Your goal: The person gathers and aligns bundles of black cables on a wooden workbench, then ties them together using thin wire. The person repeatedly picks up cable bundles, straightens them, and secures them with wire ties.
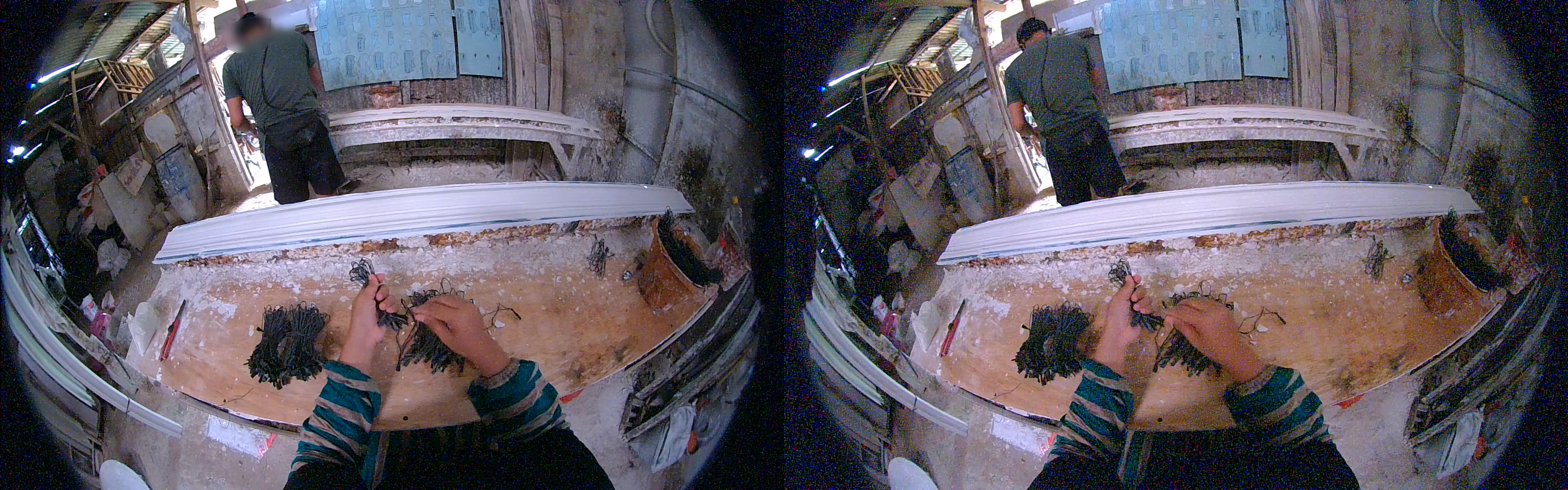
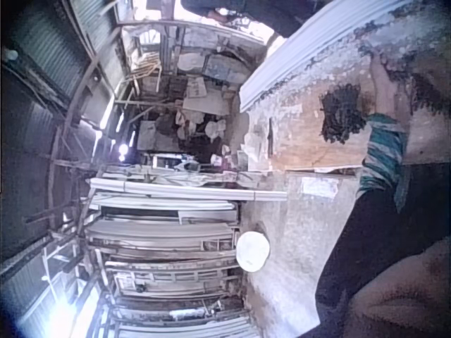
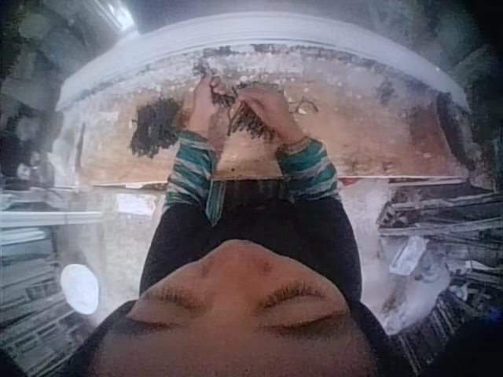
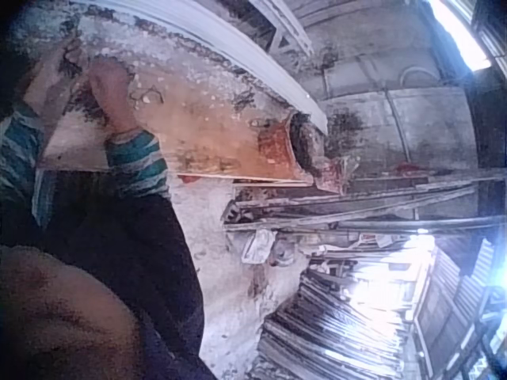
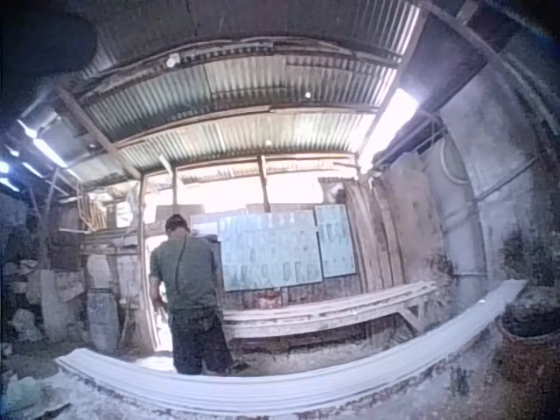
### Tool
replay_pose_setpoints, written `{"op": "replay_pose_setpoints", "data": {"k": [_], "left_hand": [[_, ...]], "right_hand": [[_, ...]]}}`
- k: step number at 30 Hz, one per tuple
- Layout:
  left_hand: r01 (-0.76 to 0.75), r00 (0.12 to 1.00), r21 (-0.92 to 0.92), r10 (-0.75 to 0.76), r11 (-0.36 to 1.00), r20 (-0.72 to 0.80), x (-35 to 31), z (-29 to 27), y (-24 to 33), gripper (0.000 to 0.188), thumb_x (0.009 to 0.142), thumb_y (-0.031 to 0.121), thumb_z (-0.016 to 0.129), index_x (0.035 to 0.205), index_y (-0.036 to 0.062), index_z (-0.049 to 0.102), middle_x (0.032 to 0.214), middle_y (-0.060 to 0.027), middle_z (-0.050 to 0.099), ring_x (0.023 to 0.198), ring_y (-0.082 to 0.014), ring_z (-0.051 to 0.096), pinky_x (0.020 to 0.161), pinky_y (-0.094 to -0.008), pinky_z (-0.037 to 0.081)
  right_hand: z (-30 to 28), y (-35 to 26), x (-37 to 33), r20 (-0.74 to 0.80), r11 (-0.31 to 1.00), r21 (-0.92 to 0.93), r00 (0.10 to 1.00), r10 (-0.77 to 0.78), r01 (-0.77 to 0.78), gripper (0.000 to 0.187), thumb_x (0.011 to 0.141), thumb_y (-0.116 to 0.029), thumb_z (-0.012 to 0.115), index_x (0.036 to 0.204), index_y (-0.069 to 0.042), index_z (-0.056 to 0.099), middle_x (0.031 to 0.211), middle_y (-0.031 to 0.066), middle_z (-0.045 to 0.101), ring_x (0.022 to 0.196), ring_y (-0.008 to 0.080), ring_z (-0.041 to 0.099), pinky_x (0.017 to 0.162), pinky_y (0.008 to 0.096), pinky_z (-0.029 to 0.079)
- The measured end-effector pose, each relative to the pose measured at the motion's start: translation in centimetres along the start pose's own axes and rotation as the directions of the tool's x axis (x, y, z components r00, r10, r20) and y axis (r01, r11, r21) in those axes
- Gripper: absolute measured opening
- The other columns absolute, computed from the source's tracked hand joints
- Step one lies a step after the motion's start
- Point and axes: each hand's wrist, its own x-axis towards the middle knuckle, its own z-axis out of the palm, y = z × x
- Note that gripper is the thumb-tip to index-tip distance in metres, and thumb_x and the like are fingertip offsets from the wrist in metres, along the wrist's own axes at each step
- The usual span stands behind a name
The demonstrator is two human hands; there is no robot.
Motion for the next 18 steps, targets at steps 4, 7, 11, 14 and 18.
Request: {"op": "replay_pose_setpoints", "data": {"k": [4, 7, 11, 14, 18], "left_hand": [[0.052, 0.999, 0.071, -0.051, 0.996, -0.007, -0.2, 0.6, -0.3, 0.025, 0.091, 0.036, 0.048, 0.097, 0.0110, 0.049, 0.058, 0.0047, 0.037, 0.047, -0.0077, 0.037, 0.044, -0.0238, 0.034], [0.064, 0.997, 0.138, -0.070, 0.988, 0.045, -0.3, 0.7, -0.7, 0.027, 0.091, 0.036, 0.047, 0.098, 0.0105, 0.049, 0.058, 0.0044, 0.037, 0.047, -0.0079, 0.037, 0.044, -0.0239, 0.034], [0.125, 0.988, 0.184, -0.138, 0.975, 0.065, -0.8, 1.7, -1.4, 0.029, 0.091, 0.036, 0.047, 0.099, 0.0081, 0.050, 0.059, 0.0036, 0.037, 0.049, -0.0075, 0.039, 0.045, -0.0232, 0.035], [0.153, 0.988, 0.254, -0.153, 0.955, -0.019, -1.6, 3.3, -1.8, 0.030, 0.092, 0.034, 0.047, 0.101, 0.0061, 0.050, 0.060, 0.0033, 0.038, 0.050, -0.0075, 0.039, 0.046, -0.0228, 0.035], [0.145, 0.989, 0.237, -0.149, 0.961, -0.001, -1.4, 2.6, -2.0, 0.029, 0.092, 0.031, 0.047, 0.105, 0.0046, 0.049, 0.061, 0.0033, 0.038, 0.051, -0.0082, 0.038, 0.048, -0.0230, 0.035]], "right_hand": [[-0.5, -0.5, -0.1, -0.220, 0.996, 0.064, 0.972, 0.082, -0.069, 0.011, 0.079, -0.007, 0.062, 0.089, -0.004, 0.065, 0.084, 0.0123, 0.064, 0.077, 0.0253, 0.062, 0.065, 0.0317, 0.049], [-0.9, -0.6, 0.2, -0.272, 0.994, 0.103, 0.961, 0.058, -0.031, 0.012, 0.078, -0.004, 0.062, 0.090, -0.004, 0.064, 0.085, 0.0125, 0.064, 0.079, 0.0250, 0.063, 0.068, 0.0316, 0.050], [-1.0, -1.0, 0.4, -0.253, 0.990, 0.090, 0.964, -0.079, 0.105, 0.016, 0.075, 0.000, 0.063, 0.091, -0.004, 0.062, 0.092, 0.0111, 0.063, 0.085, 0.0248, 0.062, 0.071, 0.0321, 0.050], [-0.6, -1.3, 0.4, -0.195, 0.980, 0.115, 0.971, -0.141, 0.165, 0.020, 0.073, 0.003, 0.064, 0.092, -0.003, 0.062, 0.097, 0.0109, 0.061, 0.089, 0.0252, 0.060, 0.073, 0.0320, 0.050], [0.1, -0.9, 0.2, -0.146, 0.969, 0.166, 0.976, -0.160, 0.184, 0.017, 0.076, 0.000, 0.060, 0.091, -0.006, 0.062, 0.095, 0.0085, 0.061, 0.088, 0.0251, 0.060, 0.076, 0.0322, 0.050]]}}
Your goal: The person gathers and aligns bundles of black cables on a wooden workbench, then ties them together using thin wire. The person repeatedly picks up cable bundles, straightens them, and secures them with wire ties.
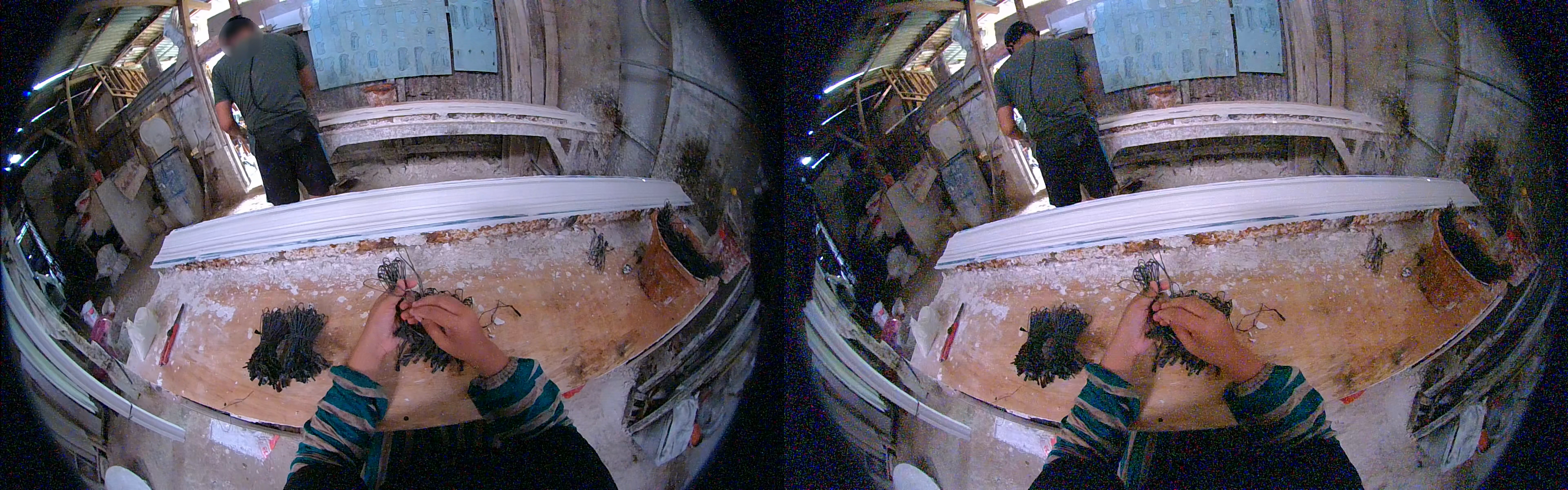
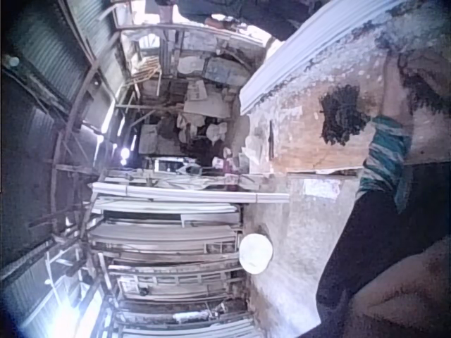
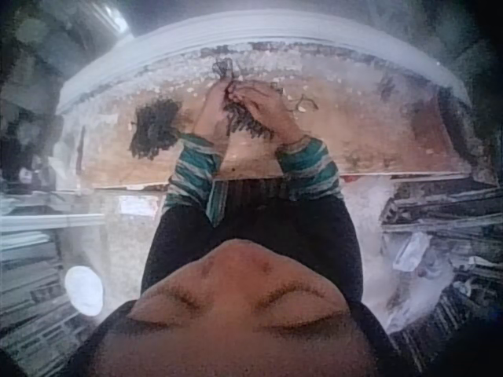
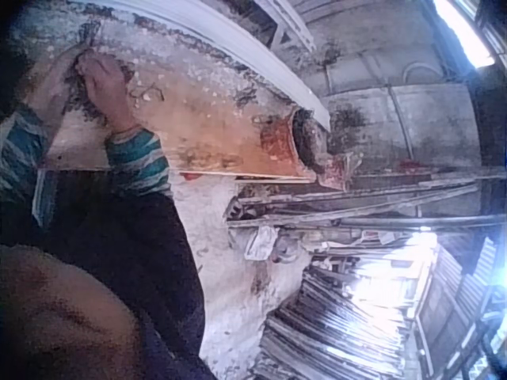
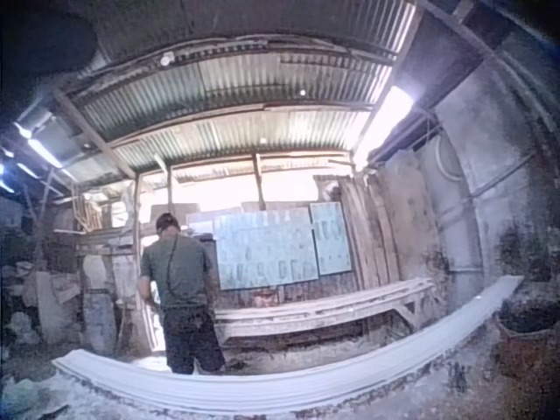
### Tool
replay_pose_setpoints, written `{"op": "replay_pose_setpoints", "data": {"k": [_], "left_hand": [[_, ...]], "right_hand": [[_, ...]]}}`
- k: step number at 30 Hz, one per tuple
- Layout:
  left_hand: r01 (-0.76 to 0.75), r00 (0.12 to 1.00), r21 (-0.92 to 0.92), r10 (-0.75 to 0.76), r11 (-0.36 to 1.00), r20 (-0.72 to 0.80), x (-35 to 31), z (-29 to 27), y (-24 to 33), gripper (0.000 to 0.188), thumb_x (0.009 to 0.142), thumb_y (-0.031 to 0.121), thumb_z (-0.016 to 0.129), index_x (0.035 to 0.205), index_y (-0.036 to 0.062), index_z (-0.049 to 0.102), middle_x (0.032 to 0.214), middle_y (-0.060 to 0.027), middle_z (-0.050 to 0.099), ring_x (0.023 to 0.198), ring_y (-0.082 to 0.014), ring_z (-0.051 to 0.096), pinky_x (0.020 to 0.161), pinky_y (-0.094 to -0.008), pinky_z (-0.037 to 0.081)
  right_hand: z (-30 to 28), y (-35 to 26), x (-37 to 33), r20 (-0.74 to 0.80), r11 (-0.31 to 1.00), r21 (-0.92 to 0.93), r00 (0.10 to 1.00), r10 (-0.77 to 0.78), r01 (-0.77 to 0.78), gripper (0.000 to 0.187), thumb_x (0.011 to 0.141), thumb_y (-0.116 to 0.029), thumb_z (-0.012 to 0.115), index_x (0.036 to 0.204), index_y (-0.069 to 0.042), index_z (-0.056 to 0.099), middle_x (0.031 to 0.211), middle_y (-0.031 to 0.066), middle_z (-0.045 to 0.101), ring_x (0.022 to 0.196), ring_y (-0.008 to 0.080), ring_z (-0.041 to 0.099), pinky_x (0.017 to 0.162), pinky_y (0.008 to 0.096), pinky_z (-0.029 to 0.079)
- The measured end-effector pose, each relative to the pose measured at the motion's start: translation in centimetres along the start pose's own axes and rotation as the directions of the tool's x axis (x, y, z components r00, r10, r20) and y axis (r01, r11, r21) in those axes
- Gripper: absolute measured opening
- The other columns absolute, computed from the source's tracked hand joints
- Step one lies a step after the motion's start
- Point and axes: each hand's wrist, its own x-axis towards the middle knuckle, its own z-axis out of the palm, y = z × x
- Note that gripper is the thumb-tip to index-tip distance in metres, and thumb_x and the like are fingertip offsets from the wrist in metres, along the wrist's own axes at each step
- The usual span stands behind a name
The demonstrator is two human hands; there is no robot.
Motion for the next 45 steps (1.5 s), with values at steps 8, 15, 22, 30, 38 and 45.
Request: {"op": "replay_pose_setpoints", "data": {"k": [8, 15, 22, 30, 38, 45], "left_hand": [[-0.106, 0.993, -0.067, 0.109, 0.992, 0.039, 0.2, -0.1, -0.2, 0.025, 0.091, 0.025, 0.046, 0.105, 0.0045, 0.048, 0.065, 0.0017, 0.041, 0.057, -0.0102, 0.041, 0.054, -0.0250, 0.037], [-0.156, 0.987, -0.102, 0.159, 0.982, 0.028, -0.4, 0.9, 0.2, 0.025, 0.087, 0.027, 0.049, 0.101, 0.0061, 0.051, 0.065, 0.0019, 0.042, 0.058, -0.0112, 0.042, 0.056, -0.0252, 0.037], [-0.119, 0.992, -0.059, 0.116, 0.991, -0.046, 0.3, -0.3, -0.3, 0.028, 0.090, 0.036, 0.051, 0.092, 0.0079, 0.054, 0.069, 0.0012, 0.050, 0.060, -0.0100, 0.047, 0.054, -0.0219, 0.040], [-0.152, 0.985, -0.002, 0.151, 0.988, -0.083, -0.1, 0.7, -0.3, 0.029, 0.090, 0.037, 0.049, 0.093, 0.0082, 0.052, 0.073, -0.0010, 0.053, 0.064, -0.0127, 0.051, 0.056, -0.0251, 0.044], [-0.161, 0.985, 0.058, 0.157, 0.985, 0.065, -0.2, 0.4, -0.4, 0.043, 0.085, 0.047, 0.051, 0.103, 0.0079, 0.048, 0.073, 0.0007, 0.046, 0.063, -0.0110, 0.045, 0.053, -0.0224, 0.039], [-0.117, 0.992, 0.013, 0.116, 0.993, 0.053, -0.1, 0.2, -0.3, 0.042, 0.085, 0.044, 0.053, 0.103, 0.0067, 0.048, 0.071, 0.0018, 0.045, 0.062, -0.0097, 0.044, 0.051, -0.0210, 0.038]], "right_hand": [[0.1, 0.5, -0.6, -0.090, 0.989, -0.078, 0.989, 0.119, -0.126, 0.017, 0.076, 0.001, 0.058, 0.092, -0.005, 0.061, 0.094, 0.0090, 0.062, 0.085, 0.0254, 0.061, 0.073, 0.0318, 0.050], [0.0, -0.3, -0.1, -0.027, 0.990, -0.040, 0.990, 0.137, -0.138, 0.018, 0.075, 0.003, 0.060, 0.092, -0.003, 0.062, 0.094, 0.0113, 0.061, 0.086, 0.0252, 0.061, 0.073, 0.0307, 0.050], [0.8, 0.0, -0.7, 0.116, 0.998, -0.055, 0.992, 0.045, -0.039, 0.020, 0.074, 0.000, 0.058, 0.093, -0.005, 0.061, 0.096, 0.0092, 0.060, 0.088, 0.0260, 0.060, 0.075, 0.0326, 0.051], [1.0, 0.1, -0.7, 0.161, 0.998, -0.035, 0.985, 0.052, -0.047, 0.019, 0.073, 0.000, 0.062, 0.091, -0.005, 0.064, 0.095, 0.0090, 0.061, 0.087, 0.0246, 0.061, 0.075, 0.0307, 0.050], [0.6, -0.1, -0.5, 0.171, 0.998, -0.031, 0.983, 0.062, -0.058, 0.017, 0.074, -0.001, 0.062, 0.091, -0.005, 0.064, 0.094, 0.0081, 0.061, 0.086, 0.0233, 0.061, 0.074, 0.0302, 0.050], [0.6, -0.4, -0.3, 0.131, 0.999, -0.036, 0.991, 0.030, -0.025, 0.019, 0.073, -0.011, 0.068, 0.091, -0.006, 0.064, 0.095, 0.0083, 0.061, 0.086, 0.0235, 0.061, 0.075, 0.0304, 0.050]]}}
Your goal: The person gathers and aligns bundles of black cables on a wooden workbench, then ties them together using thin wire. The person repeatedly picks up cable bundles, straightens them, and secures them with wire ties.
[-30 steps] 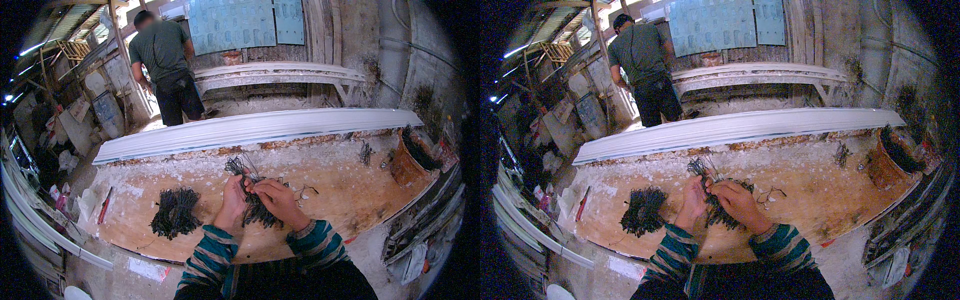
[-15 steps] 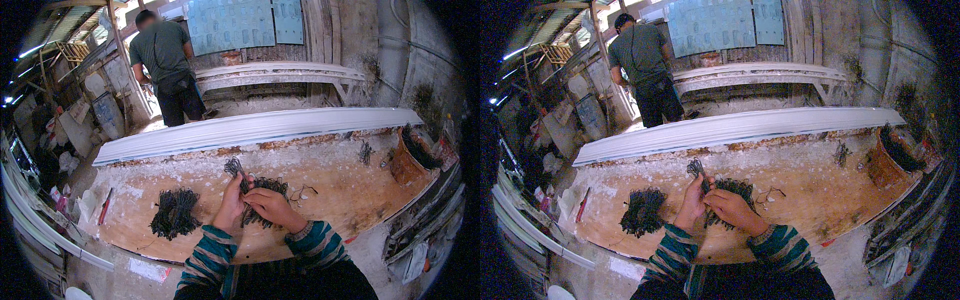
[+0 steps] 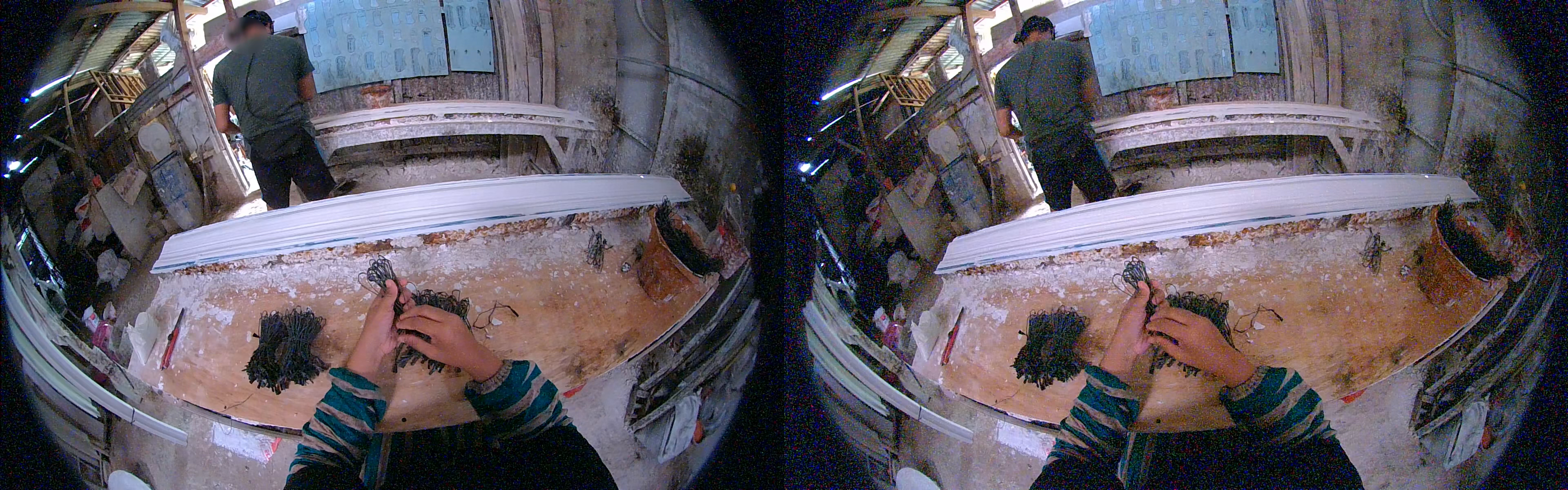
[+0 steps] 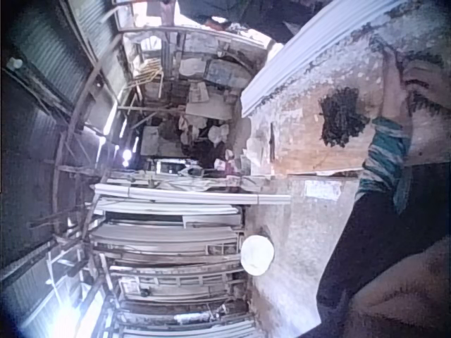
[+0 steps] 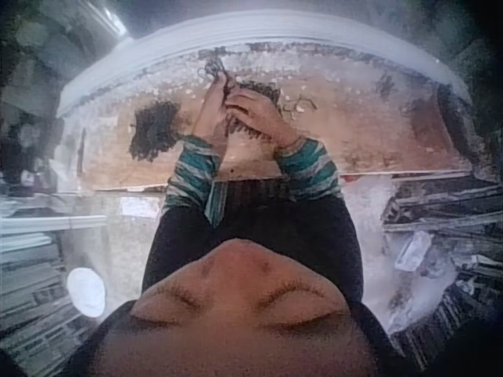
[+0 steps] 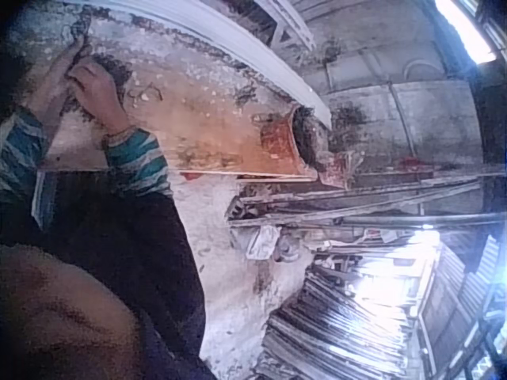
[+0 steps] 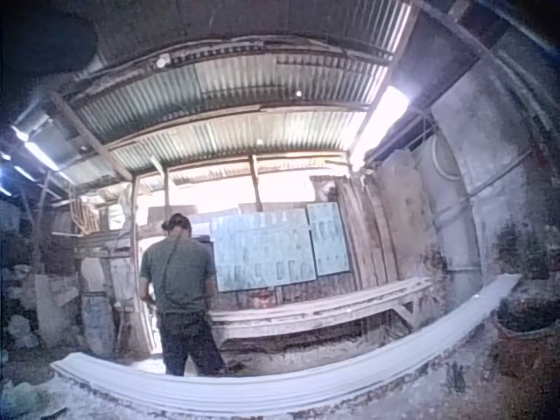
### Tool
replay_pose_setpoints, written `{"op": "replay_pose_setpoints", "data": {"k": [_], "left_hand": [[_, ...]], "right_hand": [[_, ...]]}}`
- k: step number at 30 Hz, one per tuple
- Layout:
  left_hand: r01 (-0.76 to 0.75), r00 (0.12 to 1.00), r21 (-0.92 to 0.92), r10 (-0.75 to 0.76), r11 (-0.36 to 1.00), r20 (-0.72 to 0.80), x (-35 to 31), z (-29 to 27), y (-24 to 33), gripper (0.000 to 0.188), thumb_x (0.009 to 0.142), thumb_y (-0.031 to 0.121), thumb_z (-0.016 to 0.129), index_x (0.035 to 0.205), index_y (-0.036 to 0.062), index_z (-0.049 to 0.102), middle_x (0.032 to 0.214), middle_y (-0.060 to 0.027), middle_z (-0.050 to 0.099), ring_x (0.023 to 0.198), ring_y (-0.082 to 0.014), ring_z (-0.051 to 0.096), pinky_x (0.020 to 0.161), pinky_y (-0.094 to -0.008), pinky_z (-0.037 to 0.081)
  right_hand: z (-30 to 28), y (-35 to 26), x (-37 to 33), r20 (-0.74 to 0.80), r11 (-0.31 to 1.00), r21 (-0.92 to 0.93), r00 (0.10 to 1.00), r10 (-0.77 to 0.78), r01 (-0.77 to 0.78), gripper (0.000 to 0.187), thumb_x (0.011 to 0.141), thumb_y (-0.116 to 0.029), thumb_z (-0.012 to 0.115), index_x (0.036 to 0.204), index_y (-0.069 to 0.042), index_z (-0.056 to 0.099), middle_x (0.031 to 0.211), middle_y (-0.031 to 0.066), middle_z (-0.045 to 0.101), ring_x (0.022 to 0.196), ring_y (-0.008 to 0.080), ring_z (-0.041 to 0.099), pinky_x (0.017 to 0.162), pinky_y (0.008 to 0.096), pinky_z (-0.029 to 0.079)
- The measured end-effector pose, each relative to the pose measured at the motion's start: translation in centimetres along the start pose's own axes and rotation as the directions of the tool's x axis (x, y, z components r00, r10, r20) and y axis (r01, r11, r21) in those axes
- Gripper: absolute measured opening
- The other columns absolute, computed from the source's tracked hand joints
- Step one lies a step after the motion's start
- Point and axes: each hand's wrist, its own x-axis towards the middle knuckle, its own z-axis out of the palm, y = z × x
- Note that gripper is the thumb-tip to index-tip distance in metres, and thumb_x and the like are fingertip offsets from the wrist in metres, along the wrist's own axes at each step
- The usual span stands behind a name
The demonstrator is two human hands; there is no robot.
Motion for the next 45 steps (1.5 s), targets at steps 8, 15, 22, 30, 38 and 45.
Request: {"op": "replay_pose_setpoints", "data": {"k": [8, 15, 22, 30, 38, 45], "left_hand": [[-0.002, 0.991, 0.041, 0.007, 0.999, -0.130, -0.5, 2.0, 0.5, 0.031, 0.087, 0.040, 0.052, 0.095, 0.0106, 0.049, 0.070, 0.0013, 0.047, 0.060, -0.0117, 0.048, 0.049, -0.0226, 0.041], [0.000, 1.000, -0.172, 0.000, 0.985, 0.002, 0.4, -0.2, 0.1, 0.023, 0.089, 0.032, 0.053, 0.097, 0.0114, 0.049, 0.067, 0.0024, 0.044, 0.060, -0.0103, 0.045, 0.053, -0.0245, 0.041], [-0.181, 0.979, -0.245, 0.151, 0.952, -0.136, 1.0, -2.8, 2.1, 0.028, 0.090, 0.042, 0.047, 0.089, 0.0144, 0.047, 0.057, 0.0056, 0.033, 0.049, -0.0065, 0.034, 0.050, -0.0234, 0.034], [-0.236, 0.947, -0.176, 0.186, 0.956, -0.263, 0.9, -2.5, 3.0, 0.036, 0.087, 0.051, 0.047, 0.082, 0.0152, 0.046, 0.053, 0.0068, 0.029, 0.044, -0.0062, 0.030, 0.046, -0.0222, 0.031], [-0.171, 0.970, -0.185, 0.132, 0.968, -0.205, 0.7, -1.9, 2.8, 0.035, 0.086, 0.050, 0.049, 0.079, 0.0155, 0.046, 0.052, 0.0065, 0.029, 0.043, -0.0056, 0.031, 0.045, -0.0217, 0.031], [-0.050, 0.980, -0.129, 0.024, 0.990, -0.196, 0.9, -1.7, 1.9, 0.034, 0.086, 0.049, 0.049, 0.082, 0.0146, 0.047, 0.053, 0.0063, 0.031, 0.047, -0.0059, 0.034, 0.047, -0.0225, 0.033]], "right_hand": [[-0.1, 0.3, -0.1, 0.006, 0.998, 0.024, 0.999, -0.052, 0.052, 0.017, 0.076, -0.013, 0.065, 0.090, -0.006, 0.060, 0.091, 0.0087, 0.060, 0.086, 0.0263, 0.060, 0.076, 0.0336, 0.049], [-0.1, 0.1, 0.0, -0.029, 0.999, -0.010, 0.999, -0.045, 0.045, 0.018, 0.077, -0.014, 0.065, 0.092, -0.007, 0.061, 0.094, 0.0102, 0.062, 0.087, 0.0275, 0.060, 0.076, 0.0354, 0.049], [-0.8, 1.7, 0.1, -0.123, 0.982, -0.094, 0.980, 0.154, -0.166, 0.018, 0.074, -0.008, 0.064, 0.092, -0.005, 0.064, 0.089, 0.0117, 0.062, 0.085, 0.0295, 0.058, 0.076, 0.0360, 0.046], [-0.3, 1.4, -0.6, 0.160, 0.923, -0.314, 0.946, 0.281, -0.221, 0.022, 0.069, -0.007, 0.061, 0.091, -0.011, 0.066, 0.085, 0.0081, 0.055, 0.087, 0.0273, 0.051, 0.078, 0.0407, 0.041], [0.8, 2.5, -1.6, 0.250, 0.844, -0.506, 0.907, 0.339, -0.176, 0.015, 0.071, -0.012, 0.061, 0.084, -0.016, 0.067, 0.087, 0.0038, 0.055, 0.089, 0.0245, 0.052, 0.079, 0.0402, 0.038], [0.1, 2.4, -0.7, -0.080, 0.896, -0.398, 0.980, 0.182, -0.199, 0.012, 0.074, -0.011, 0.062, 0.085, -0.014, 0.065, 0.086, 0.0025, 0.058, 0.086, 0.0234, 0.053, 0.079, 0.0396, 0.036]]}}
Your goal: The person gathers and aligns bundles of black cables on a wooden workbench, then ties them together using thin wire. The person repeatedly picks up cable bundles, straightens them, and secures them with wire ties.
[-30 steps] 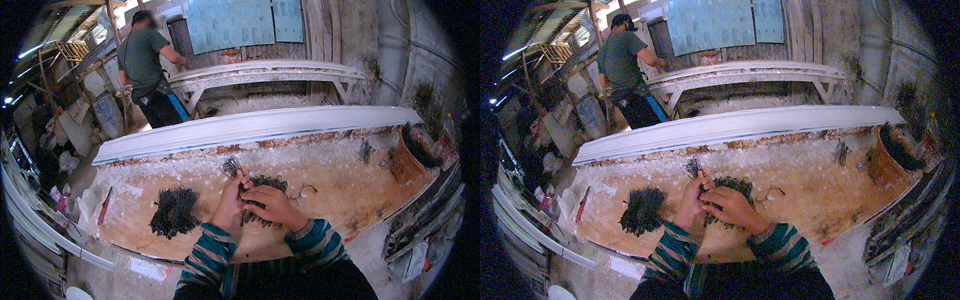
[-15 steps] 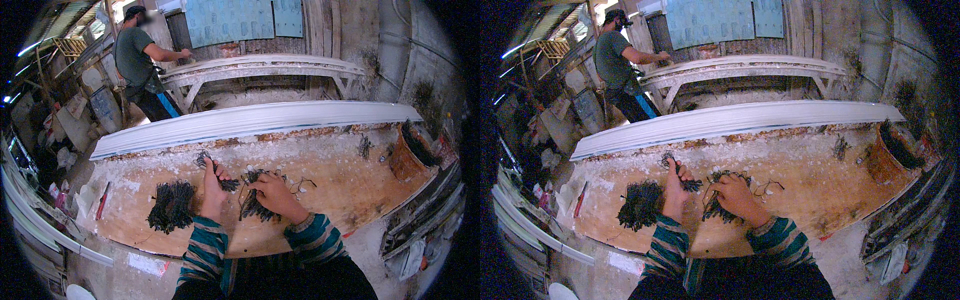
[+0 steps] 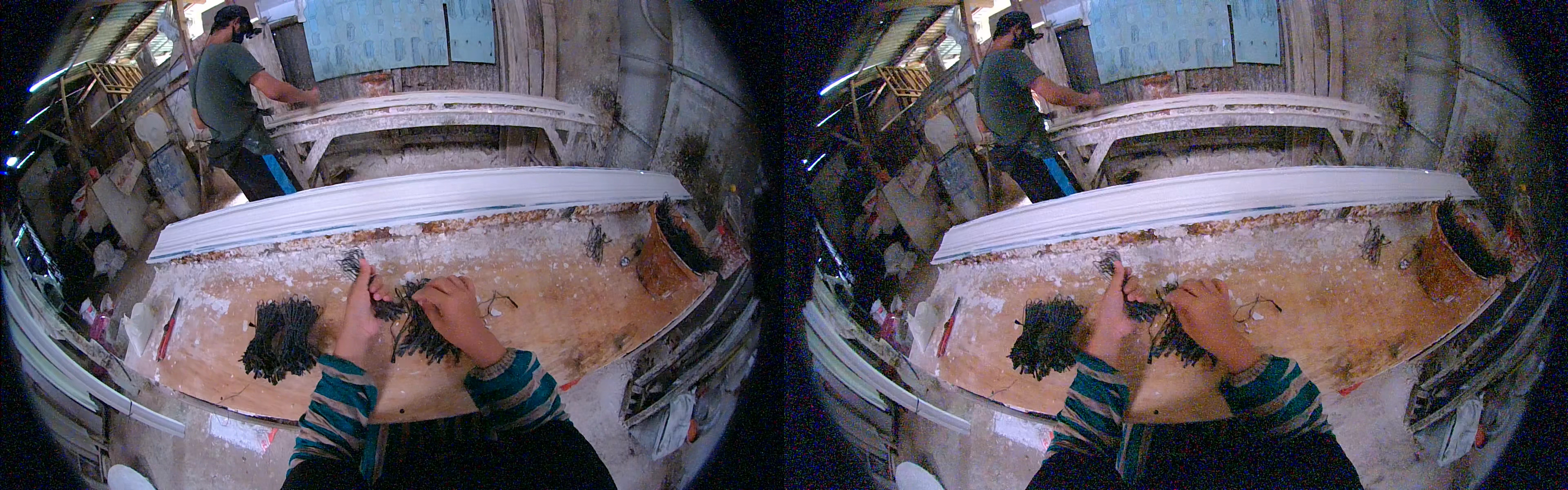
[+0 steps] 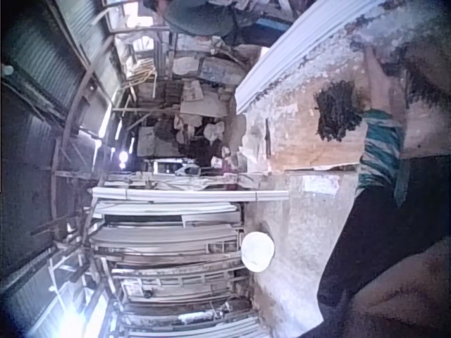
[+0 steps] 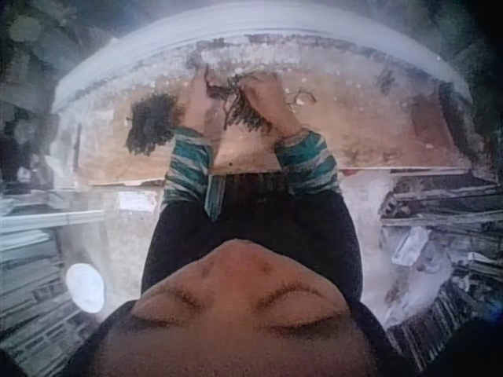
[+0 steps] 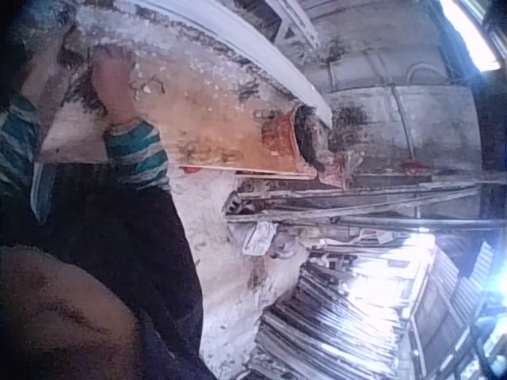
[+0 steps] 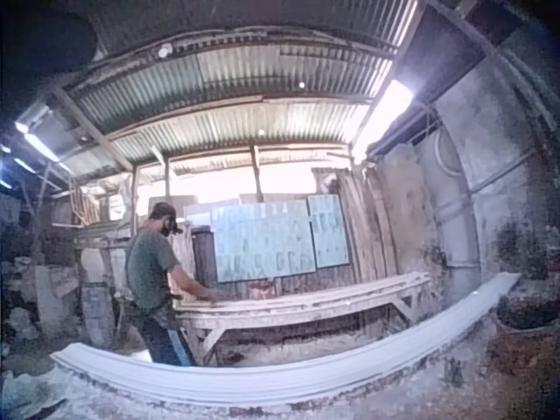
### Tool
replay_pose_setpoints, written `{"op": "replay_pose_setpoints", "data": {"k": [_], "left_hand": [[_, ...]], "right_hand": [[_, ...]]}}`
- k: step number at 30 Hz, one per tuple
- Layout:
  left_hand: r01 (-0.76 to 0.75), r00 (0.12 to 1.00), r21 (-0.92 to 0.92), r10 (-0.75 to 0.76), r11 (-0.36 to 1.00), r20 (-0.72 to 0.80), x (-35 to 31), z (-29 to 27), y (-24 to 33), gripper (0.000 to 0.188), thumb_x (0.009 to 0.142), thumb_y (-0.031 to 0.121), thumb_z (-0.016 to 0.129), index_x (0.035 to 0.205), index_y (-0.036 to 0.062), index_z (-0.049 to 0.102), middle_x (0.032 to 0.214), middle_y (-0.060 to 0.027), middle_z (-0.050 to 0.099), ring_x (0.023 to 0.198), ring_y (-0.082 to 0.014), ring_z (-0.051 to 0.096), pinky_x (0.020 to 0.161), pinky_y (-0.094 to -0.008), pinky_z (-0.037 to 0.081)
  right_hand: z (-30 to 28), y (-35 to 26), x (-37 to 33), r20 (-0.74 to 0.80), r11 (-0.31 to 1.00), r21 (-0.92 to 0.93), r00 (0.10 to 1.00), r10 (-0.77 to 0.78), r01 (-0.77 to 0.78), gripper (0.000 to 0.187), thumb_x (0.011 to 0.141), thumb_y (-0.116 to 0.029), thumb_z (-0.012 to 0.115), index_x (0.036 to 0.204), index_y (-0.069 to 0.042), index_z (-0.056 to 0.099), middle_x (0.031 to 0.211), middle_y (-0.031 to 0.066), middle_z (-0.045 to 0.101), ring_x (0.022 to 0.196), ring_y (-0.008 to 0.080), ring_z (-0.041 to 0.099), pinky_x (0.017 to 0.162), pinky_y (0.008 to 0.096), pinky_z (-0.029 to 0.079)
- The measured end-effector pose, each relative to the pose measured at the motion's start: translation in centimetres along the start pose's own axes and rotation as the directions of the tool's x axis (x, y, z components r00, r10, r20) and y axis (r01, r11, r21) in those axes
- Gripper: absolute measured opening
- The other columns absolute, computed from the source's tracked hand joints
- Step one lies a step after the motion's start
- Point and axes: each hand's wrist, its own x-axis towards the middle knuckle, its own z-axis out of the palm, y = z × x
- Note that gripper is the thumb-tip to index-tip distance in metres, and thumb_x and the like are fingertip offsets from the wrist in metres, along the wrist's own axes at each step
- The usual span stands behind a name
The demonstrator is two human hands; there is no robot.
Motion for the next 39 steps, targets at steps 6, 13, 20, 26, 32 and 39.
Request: {"op": "replay_pose_setpoints", "data": {"k": [6, 13, 20, 26, 32, 39], "left_hand": [[0.066, 0.996, 0.036, -0.068, 0.997, 0.063, -0.8, 1.6, -2.2, 0.040, 0.086, 0.051, 0.048, 0.092, 0.0111, 0.047, 0.057, 0.0050, 0.034, 0.050, -0.0067, 0.035, 0.050, -0.0242, 0.035], [0.064, 0.995, 0.229, -0.079, 0.971, 0.057, -1.4, 1.9, -1.9, 0.045, 0.085, 0.052, 0.050, 0.096, 0.0090, 0.048, 0.061, 0.0040, 0.039, 0.053, -0.0075, 0.039, 0.045, -0.0200, 0.032], [0.049, 0.996, 0.215, -0.062, 0.975, 0.057, -1.3, 1.7, -2.0, 0.035, 0.089, 0.044, 0.049, 0.094, 0.0091, 0.049, 0.062, 0.0037, 0.041, 0.056, -0.0078, 0.041, 0.047, -0.0209, 0.036], [-0.035, 0.992, 0.115, 0.020, 0.993, 0.126, -0.5, 0.3, -2.3, 0.031, 0.090, 0.041, 0.048, 0.093, 0.0096, 0.047, 0.059, 0.0051, 0.036, 0.053, -0.0073, 0.037, 0.050, -0.0218, 0.037], [-0.140, 0.989, -0.050, 0.142, 0.989, 0.037, -0.3, 0.2, -0.6, 0.027, 0.091, 0.038, 0.047, 0.090, 0.0113, 0.046, 0.058, 0.0062, 0.032, 0.049, -0.0062, 0.033, 0.051, -0.0252, 0.037], [-0.139, 0.990, -0.108, 0.140, 0.984, 0.004, 0.2, -0.8, 0.2, 0.025, 0.092, 0.037, 0.046, 0.090, 0.0123, 0.046, 0.057, 0.0061, 0.032, 0.047, -0.0064, 0.032, 0.051, -0.0263, 0.037]], "right_hand": [[-1.2, -1.0, 0.6, -0.068, 0.986, 0.118, 0.992, -0.107, 0.114, 0.013, 0.075, -0.012, 0.063, 0.088, -0.014, 0.064, 0.089, 0.0016, 0.060, 0.087, 0.0220, 0.053, 0.084, 0.0386, 0.034], [0.0, -1.1, 0.0, 0.030, 0.968, 0.156, 0.979, -0.201, 0.194, 0.013, 0.077, -0.014, 0.062, 0.090, -0.015, 0.064, 0.093, 0.0007, 0.061, 0.090, 0.0209, 0.054, 0.089, 0.0390, 0.033], [0.0, -0.8, 0.0, 0.074, 0.968, 0.167, 0.977, -0.199, 0.185, 0.014, 0.076, -0.013, 0.063, 0.090, -0.013, 0.064, 0.094, 0.0012, 0.061, 0.092, 0.0205, 0.054, 0.090, 0.0396, 0.032], [-0.4, -1.3, 0.2, 0.088, 0.962, 0.182, 0.971, -0.223, 0.205, 0.018, 0.075, -0.021, 0.065, 0.092, -0.014, 0.064, 0.094, 0.0007, 0.061, 0.092, 0.0200, 0.054, 0.093, 0.0411, 0.030], [0.0, -0.7, -0.2, 0.145, 0.975, 0.187, 0.978, -0.149, 0.120, 0.022, 0.078, -0.030, 0.061, 0.095, -0.016, 0.064, 0.097, 0.0027, 0.060, 0.101, 0.0226, 0.050, 0.099, 0.0486, 0.025], [1.6, -0.2, -1.7, 0.343, 0.995, -0.058, 0.938, -0.058, 0.083, 0.019, 0.077, -0.027, 0.063, 0.093, -0.018, 0.066, 0.101, 0.0001, 0.059, 0.109, 0.0221, 0.045, 0.099, 0.0591, 0.016]]}}
